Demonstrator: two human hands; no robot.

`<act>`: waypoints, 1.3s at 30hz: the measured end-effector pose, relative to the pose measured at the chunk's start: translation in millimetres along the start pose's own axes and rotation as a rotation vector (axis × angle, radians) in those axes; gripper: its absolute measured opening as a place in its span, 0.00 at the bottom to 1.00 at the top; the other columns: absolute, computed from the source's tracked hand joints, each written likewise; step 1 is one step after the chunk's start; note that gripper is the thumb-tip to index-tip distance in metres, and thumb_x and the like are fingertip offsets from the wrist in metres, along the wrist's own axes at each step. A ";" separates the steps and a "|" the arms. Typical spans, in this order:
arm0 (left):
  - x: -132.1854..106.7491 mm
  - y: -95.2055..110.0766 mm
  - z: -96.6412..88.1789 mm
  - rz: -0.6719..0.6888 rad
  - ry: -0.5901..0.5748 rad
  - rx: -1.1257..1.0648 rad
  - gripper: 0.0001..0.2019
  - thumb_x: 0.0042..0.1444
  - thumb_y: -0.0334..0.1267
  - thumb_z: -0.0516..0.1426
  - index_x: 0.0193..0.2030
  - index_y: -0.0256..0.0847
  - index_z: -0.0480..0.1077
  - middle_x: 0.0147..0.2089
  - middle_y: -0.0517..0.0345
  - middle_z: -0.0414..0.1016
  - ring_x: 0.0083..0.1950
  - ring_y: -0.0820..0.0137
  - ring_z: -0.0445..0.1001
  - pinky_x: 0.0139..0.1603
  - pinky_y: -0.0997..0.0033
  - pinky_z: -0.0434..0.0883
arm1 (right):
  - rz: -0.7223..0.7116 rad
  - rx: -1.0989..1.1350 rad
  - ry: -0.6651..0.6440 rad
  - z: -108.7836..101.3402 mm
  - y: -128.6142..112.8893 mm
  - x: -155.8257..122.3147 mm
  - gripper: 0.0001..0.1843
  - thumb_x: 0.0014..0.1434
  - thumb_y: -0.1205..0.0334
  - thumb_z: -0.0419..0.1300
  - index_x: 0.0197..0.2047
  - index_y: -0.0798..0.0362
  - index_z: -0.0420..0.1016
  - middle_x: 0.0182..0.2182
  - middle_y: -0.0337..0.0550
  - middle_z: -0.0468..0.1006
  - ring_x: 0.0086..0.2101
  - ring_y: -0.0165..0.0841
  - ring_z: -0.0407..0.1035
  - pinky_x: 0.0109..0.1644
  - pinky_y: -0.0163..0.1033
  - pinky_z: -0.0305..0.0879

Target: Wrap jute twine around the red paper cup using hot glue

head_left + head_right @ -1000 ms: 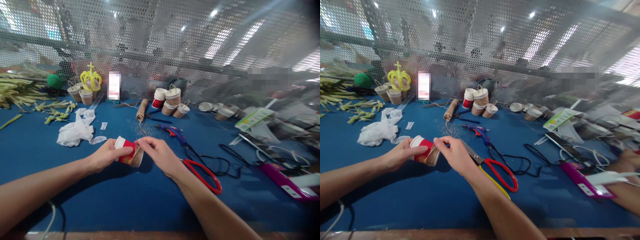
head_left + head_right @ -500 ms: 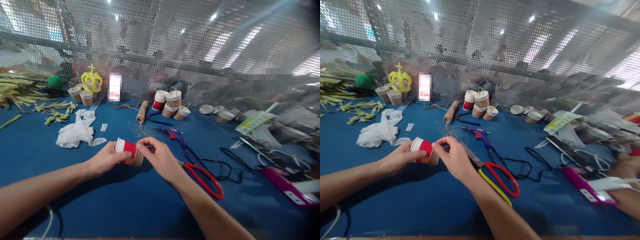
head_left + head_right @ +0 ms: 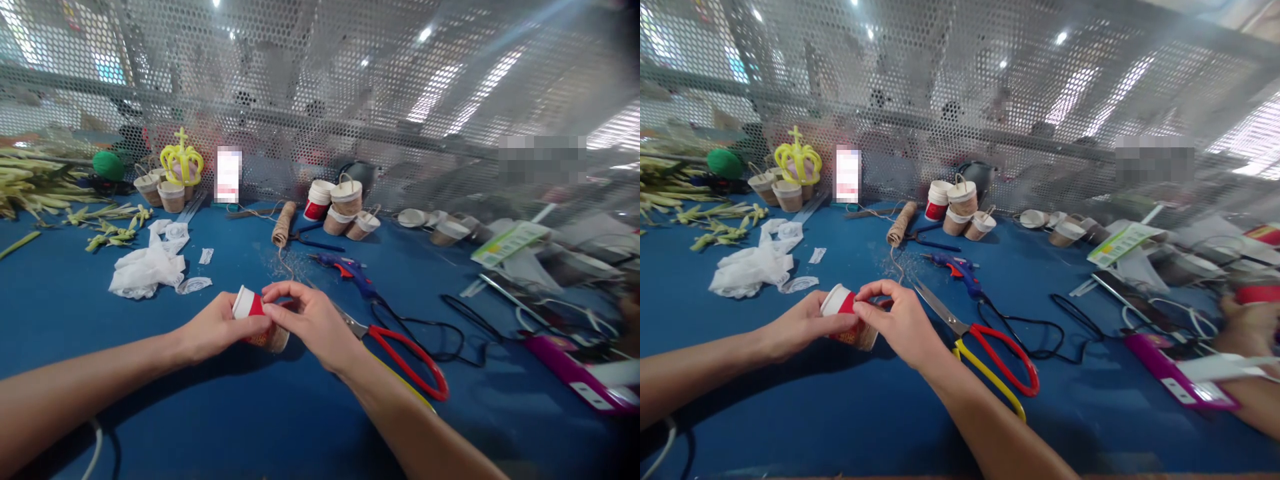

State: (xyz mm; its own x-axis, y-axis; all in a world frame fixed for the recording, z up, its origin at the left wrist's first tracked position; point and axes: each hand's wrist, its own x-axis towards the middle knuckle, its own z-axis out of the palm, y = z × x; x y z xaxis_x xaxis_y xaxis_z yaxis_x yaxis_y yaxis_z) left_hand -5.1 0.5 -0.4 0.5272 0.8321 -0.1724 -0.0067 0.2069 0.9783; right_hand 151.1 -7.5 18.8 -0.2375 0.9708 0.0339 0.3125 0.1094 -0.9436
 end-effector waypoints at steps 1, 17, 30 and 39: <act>-0.2 -0.6 0.3 0.003 -0.005 0.004 0.12 0.43 0.42 0.59 0.24 0.33 0.68 0.21 0.63 0.65 0.23 0.77 0.61 0.27 0.77 0.59 | 0.010 0.023 -0.008 0.6 0.4 -0.2 0.03 0.49 0.64 0.58 0.29 0.53 0.70 0.36 0.41 0.74 0.37 0.32 0.67 0.43 0.39 0.61; -0.8 -0.2 -0.6 -0.026 0.081 0.130 0.15 0.41 0.45 0.58 0.20 0.34 0.63 0.17 0.65 0.60 0.20 0.79 0.56 0.22 0.78 0.55 | -0.013 -0.073 -0.057 -3.5 -8.5 -6.3 0.07 0.53 0.61 0.55 0.33 0.53 0.71 0.34 0.42 0.74 0.34 0.30 0.68 0.39 0.37 0.63; 7.0 3.0 -9.0 -0.064 0.192 0.216 0.13 0.44 0.44 0.57 0.25 0.33 0.69 0.20 0.62 0.67 0.22 0.75 0.62 0.24 0.77 0.57 | 0.213 -0.548 0.468 -123.5 23.9 22.6 0.14 0.39 0.71 0.62 0.10 0.51 0.63 0.11 0.36 0.62 0.18 0.27 0.57 0.25 0.37 0.48; 9.3 6.0 -9.9 -0.089 0.185 0.147 0.12 0.44 0.44 0.57 0.26 0.34 0.69 0.23 0.60 0.71 0.24 0.74 0.65 0.26 0.77 0.59 | 0.389 -0.205 0.422 -124.2 39.1 26.2 0.05 0.44 0.72 0.58 0.21 0.54 0.67 0.13 0.35 0.66 0.15 0.24 0.59 0.17 0.31 0.54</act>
State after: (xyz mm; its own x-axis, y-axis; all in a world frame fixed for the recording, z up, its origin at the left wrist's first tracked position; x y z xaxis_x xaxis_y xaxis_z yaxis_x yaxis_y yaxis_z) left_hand -8.7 14.6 2.8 0.3554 0.8969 -0.2633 0.1637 0.2176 0.9622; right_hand 271.3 48.7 23.7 0.3013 0.9442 -0.1335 0.4837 -0.2720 -0.8319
